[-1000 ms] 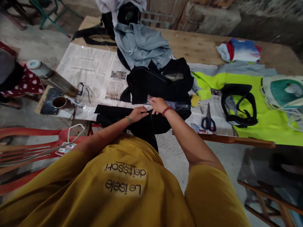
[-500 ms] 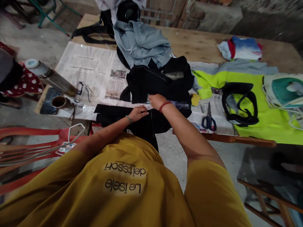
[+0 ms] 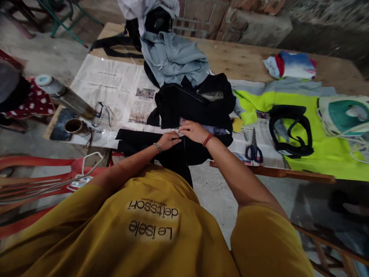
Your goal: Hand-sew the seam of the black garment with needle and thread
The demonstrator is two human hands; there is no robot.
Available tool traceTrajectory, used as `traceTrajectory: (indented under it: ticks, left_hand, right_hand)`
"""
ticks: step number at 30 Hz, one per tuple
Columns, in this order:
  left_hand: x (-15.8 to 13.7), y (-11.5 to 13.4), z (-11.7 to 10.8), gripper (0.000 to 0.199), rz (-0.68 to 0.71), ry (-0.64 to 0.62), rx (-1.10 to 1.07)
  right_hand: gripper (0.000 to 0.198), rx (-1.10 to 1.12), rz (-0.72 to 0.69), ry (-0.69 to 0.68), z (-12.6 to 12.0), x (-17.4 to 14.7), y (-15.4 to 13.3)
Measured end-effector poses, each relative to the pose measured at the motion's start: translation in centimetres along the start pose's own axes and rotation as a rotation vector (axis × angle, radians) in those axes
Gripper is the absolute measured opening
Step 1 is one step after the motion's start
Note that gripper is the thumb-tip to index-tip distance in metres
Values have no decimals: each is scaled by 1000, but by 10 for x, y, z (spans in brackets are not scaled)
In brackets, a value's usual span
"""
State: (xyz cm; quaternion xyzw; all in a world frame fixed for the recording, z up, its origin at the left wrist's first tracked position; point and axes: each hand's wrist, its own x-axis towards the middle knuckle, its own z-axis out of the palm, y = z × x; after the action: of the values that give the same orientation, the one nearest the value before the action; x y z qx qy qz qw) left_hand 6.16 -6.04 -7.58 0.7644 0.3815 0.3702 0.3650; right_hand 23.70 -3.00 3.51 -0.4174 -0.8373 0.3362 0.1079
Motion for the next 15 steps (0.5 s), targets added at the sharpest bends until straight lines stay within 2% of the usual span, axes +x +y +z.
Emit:
traceTrajectory:
  ticks: [2,4,7,10,15]
  left_hand:
    - [1,-1,0,18,7,12,5]
    - [1,-1,1,21,12,19,8]
    - [1,-3,2,22,24,21,14]
    - [1,-4,2,23,21,24,17]
    - [1,-3,1,20,-18,17,12]
  right_hand:
    - [22,-339,-65,175,-10,-1,9]
    - [28,-624,-84,291,-23,-4,20]
    - [37,-875,-57,397,-46,-11,41]
    - [41,-923,8,442,-73,-19,61]
    - [45,-810,155,508,-123,-35,81]
